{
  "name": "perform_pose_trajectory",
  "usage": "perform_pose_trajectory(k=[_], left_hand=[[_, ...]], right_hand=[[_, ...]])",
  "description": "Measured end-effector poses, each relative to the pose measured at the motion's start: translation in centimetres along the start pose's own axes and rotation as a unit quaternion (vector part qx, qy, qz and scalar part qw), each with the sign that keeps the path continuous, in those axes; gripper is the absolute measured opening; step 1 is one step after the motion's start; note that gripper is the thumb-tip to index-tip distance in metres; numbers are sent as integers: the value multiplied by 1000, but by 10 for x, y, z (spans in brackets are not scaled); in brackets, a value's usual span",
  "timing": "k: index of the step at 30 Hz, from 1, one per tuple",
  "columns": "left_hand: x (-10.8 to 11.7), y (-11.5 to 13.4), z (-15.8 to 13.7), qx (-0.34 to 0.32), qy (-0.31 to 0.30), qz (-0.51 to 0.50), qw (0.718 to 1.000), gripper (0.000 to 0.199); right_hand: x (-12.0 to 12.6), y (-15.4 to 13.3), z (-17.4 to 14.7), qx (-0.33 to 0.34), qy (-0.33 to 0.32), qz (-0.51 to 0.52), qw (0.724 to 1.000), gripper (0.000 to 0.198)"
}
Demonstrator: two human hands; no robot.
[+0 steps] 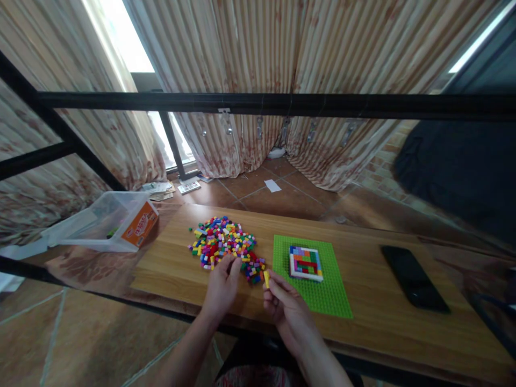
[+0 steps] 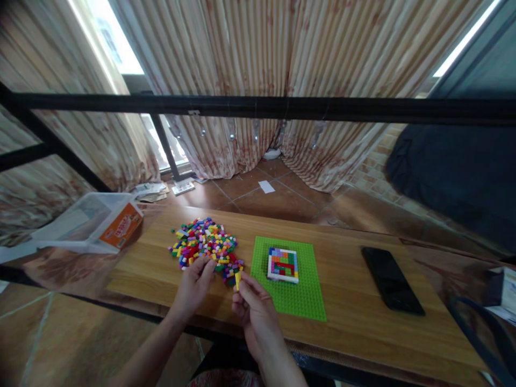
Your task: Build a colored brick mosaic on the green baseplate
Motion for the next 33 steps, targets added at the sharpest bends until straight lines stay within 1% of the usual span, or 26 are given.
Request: perform_pose_trajectory(k=[2, 3, 6, 8, 9, 11, 13, 15, 17, 18, 19, 21, 23, 24, 27, 29, 30, 33], left_hand=[[12, -2, 16, -11, 2, 104, 994, 31], [17, -3, 22, -15, -1, 159, 987, 29], [28, -8, 38, -19, 6, 312, 950, 29], [29, -12, 44, -17, 10, 383, 923, 27], [29, -14, 45, -16, 12, 406, 914, 25], [28, -16, 47, -20, 20, 428, 903, 22], [27, -15, 48, -29, 34, 426, 904, 24], [28, -13, 47, -36, 46, 412, 909, 26], [28, -9, 44, -44, 55, 393, 917, 27], [28, -6, 42, -51, 60, 380, 921, 27], [26, -4, 39, -61, 62, 366, 927, 26], [20, 2, 32, -86, 55, 328, 939, 24], [11, 7, 22, -109, 36, 286, 951, 22], [6, 8, 17, -117, 25, 266, 957, 21], [-4, 10, 3, -132, 3, 213, 968, 19], [-6, 11, -3, -137, -8, 187, 973, 19], [-6, 11, -5, -139, -12, 177, 974, 19], [1, 11, -6, -142, -10, 162, 977, 19]], right_hand=[[10, -7, -2, -15, 29, 12, 999, 41], [15, -12, -3, -19, 40, 18, 999, 41], [32, -26, -7, -13, 54, 28, 998, 40], [45, -35, -9, -2, 68, 29, 997, 39], [52, -39, -9, 6, 75, 27, 997, 38], [66, -49, -9, 30, 88, 7, 996, 36], [79, -64, -6, 74, 105, -44, 991, 34], [88, -84, -3, 131, 123, -128, 975, 33], [90, -104, 3, 178, 126, -233, 948, 29], [88, -114, 8, 196, 117, -293, 928, 26], [83, -123, 12, 211, 103, -358, 904, 22], [67, -137, 23, 234, 65, -490, 837, 19], [52, -144, 35, 234, 30, -594, 769, 20], [45, -145, 41, 222, 14, -635, 740, 21], [29, -144, 55, 183, -32, -719, 670, 17], [21, -143, 60, 170, -64, -747, 639, 17], [18, -142, 62, 167, -78, -754, 630, 18], [12, -140, 66, 165, -111, -761, 617, 21]])
Point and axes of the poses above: each hand's wrist, its own z-axis towards the middle knuckle, its own x-axis out of the back of the hand, y = z × x, the point moved 8 cm from there along z, towards the middle knuckle, and after that the axes turned 5 degrees about x, right-handed, at the moved point
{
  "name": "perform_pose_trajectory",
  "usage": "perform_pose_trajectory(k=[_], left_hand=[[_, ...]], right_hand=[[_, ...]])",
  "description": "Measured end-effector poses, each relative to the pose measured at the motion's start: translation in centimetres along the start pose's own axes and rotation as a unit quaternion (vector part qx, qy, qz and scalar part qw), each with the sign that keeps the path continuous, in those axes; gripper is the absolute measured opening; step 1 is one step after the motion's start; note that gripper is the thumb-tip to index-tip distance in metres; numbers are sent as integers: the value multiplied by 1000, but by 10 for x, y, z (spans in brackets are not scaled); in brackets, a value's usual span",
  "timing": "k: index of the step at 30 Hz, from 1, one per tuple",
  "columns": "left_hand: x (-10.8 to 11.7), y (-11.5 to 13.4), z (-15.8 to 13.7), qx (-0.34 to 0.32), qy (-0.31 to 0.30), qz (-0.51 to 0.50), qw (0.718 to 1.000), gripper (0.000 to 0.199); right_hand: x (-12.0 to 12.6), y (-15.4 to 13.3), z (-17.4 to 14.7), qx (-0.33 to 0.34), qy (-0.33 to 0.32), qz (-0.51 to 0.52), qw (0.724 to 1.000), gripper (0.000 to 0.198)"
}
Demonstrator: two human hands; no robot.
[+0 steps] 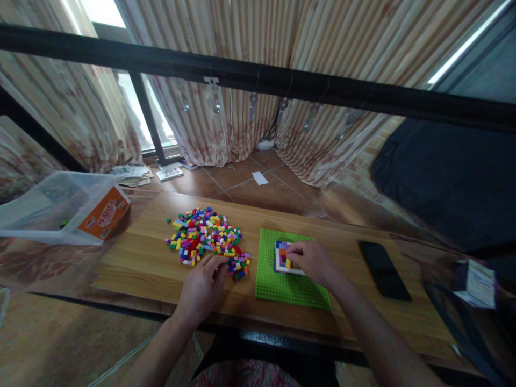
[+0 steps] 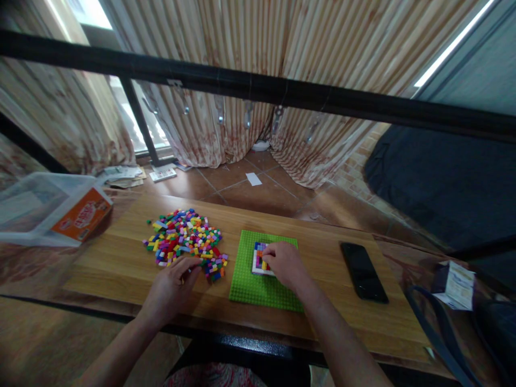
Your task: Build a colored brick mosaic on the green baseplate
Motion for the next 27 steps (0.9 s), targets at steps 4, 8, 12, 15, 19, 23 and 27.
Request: perform_pose_trajectory(k=[4, 8, 12, 15, 19, 23, 27], left_hand=[[9, -1, 2, -3, 14, 1, 1000, 19], [11, -2, 1, -3, 13, -1, 1000, 19], [12, -4, 0, 0, 16, -5, 1000, 20], [13, -6, 0, 6, 14, -2, 1000, 21], [16, -7, 1, 7, 16, 3, 1000, 21], [18, -7, 1, 10, 22, 5, 1000, 21], [20, -7, 1, 13, 20, 1, 1000, 21]], right_hand=[[-4, -1, 4, 5, 2, -10, 1000, 22], [-8, 0, 5, -3, 3, -13, 1000, 22], [-10, 1, 4, -19, 0, -20, 1000, 22], [-10, 2, 5, -26, 3, -23, 999, 20], [-12, 4, 8, -32, 4, -17, 999, 19], [-13, 8, 7, -41, 26, -3, 999, 16], [-14, 12, 3, -56, 38, 25, 997, 18]])
Point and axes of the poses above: each hand's wrist, its own z-axis towards the middle knuckle, its own x-axis out of the back of the hand, y = z × x, the point moved 8 cm from there along z, towards the middle knuckle, and after that the axes turned 5 degrees about x, right-handed, at the moved point
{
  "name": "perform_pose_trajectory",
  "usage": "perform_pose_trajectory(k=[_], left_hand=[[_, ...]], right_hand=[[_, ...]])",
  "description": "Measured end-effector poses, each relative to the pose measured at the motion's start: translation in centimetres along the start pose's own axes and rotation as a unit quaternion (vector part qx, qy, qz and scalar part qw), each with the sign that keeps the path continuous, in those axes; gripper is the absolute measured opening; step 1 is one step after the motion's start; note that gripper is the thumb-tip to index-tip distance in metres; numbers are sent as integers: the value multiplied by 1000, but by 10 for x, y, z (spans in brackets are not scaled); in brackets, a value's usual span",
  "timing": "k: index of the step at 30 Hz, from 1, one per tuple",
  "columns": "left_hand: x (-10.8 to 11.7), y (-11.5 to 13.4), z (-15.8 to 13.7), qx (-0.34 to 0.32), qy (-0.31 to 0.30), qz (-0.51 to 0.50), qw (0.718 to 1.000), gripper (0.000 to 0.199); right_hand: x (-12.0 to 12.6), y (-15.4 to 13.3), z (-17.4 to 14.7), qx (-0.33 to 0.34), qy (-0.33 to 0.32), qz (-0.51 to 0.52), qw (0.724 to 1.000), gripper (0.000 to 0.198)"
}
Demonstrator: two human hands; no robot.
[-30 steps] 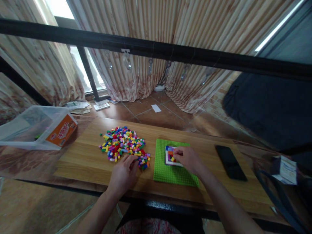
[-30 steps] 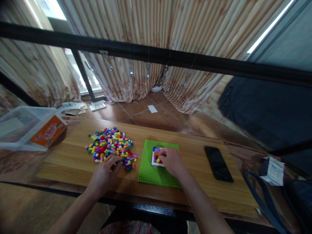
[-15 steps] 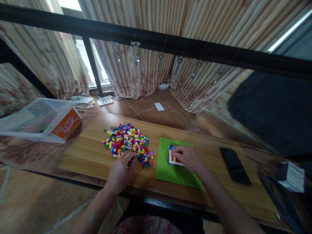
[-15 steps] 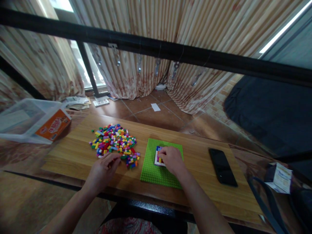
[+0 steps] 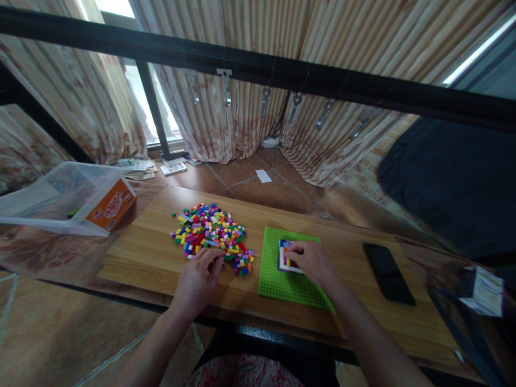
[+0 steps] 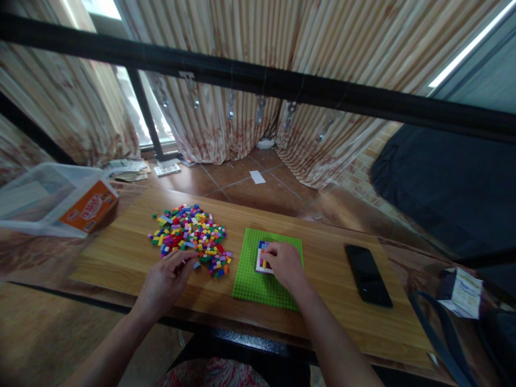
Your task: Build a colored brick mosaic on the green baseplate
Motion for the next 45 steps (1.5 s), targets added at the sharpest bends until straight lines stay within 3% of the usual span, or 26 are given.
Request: perform_pose_trajectory(k=[13, 28, 36, 45], left_hand=[[3, -3, 0, 4, 1, 5, 1000, 22], [19, -2, 0, 4, 23, -13, 1000, 20], [18, -8, -1, 29, 16, -22, 999, 19], [-9, -16, -7, 50, -55, 44, 996, 18]], right_hand=[[-2, -4, 1, 16, -1, -73, 997, 28], [5, 0, -29, 18, 139, 25, 990, 27], [-10, 2, -35, 27, 108, -1, 994, 24], [-13, 9, -22, 15, 50, -18, 998, 22]])
Point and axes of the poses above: each hand's wrist, its own z-axis towards the middle knuckle, its own x-axis out of the back of the hand, y = z × x, the point moved 8 cm from there along z, towards the middle knuckle, and after that the axes turned 5 degrees about x, right-handed, at the moved point
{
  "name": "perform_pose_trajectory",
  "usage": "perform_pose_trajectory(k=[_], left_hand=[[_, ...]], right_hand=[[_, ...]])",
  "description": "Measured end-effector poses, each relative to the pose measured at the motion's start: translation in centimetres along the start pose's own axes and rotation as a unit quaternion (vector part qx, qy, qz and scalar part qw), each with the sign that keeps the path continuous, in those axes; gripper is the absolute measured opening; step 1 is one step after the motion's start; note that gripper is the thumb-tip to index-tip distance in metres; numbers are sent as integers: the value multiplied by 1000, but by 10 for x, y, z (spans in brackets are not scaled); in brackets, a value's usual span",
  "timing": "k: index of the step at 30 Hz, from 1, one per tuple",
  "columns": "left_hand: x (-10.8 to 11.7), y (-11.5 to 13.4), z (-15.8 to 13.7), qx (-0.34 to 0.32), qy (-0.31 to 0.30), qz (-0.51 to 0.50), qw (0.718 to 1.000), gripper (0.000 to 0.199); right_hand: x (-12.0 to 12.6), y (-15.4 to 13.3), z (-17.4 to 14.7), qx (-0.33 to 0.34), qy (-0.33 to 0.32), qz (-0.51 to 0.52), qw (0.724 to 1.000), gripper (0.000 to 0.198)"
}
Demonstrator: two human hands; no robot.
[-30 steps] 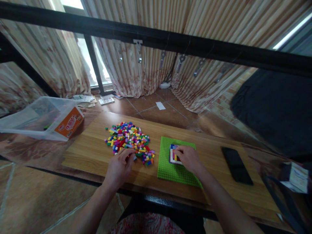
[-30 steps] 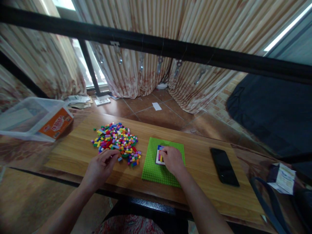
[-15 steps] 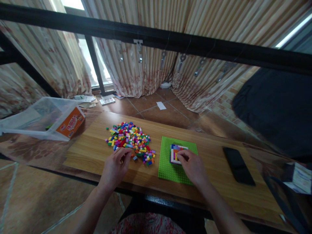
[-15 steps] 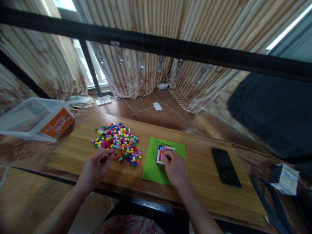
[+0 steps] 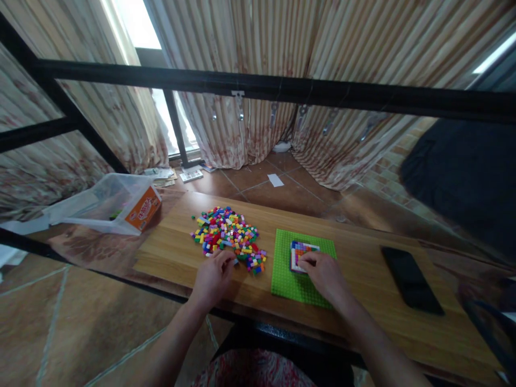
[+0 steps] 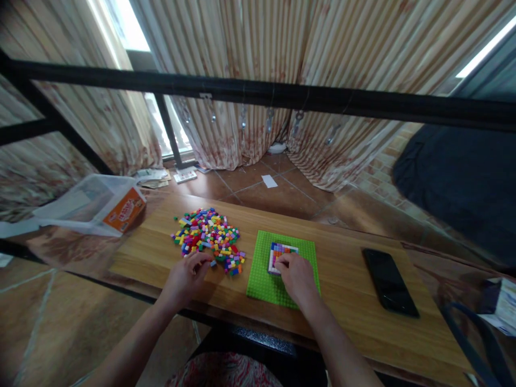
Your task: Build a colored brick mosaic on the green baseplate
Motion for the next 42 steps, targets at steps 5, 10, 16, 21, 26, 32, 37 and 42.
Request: perform_pose_trajectory(k=[5, 10, 16, 21, 26, 32, 37, 42], left_hand=[[-14, 10, -7, 10, -41, 9, 999, 21], [-27, 22, -16, 13, -72, 69, 995, 18], [-40, 23, -15, 56, -70, 135, 987, 13], [-45, 25, -11, 57, -71, 151, 984, 15], [-41, 28, -11, 38, -57, 146, 987, 18], [-39, 79, -6, -52, -37, 23, 998, 16], [-72, 124, 10, -120, -93, -40, 988, 17], [-98, 134, 20, -169, -131, 9, 977, 18]], right_hand=[[12, -6, -12, 20, 59, 42, 997, 30], [35, 14, -47, -8, 162, 112, 980, 36], [42, 83, -100, -80, 220, 82, 969, 41], [43, 130, -132, -142, 239, 44, 960, 46], [43, 134, -133, -138, 266, 25, 954, 49], [35, 109, -124, -90, 307, -62, 946, 50], [33, 102, -125, -75, 317, -97, 940, 44], [36, 99, -125, -71, 316, -93, 941, 39]])
Point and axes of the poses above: each hand's wrist, its own z-axis towards the middle knuckle, its own x-axis out of the back of the hand, y = z × x, the point moved 8 cm from there along z, towards the middle knuckle, and after that the axes turned 5 degrees about x, right-handed, at the moved point
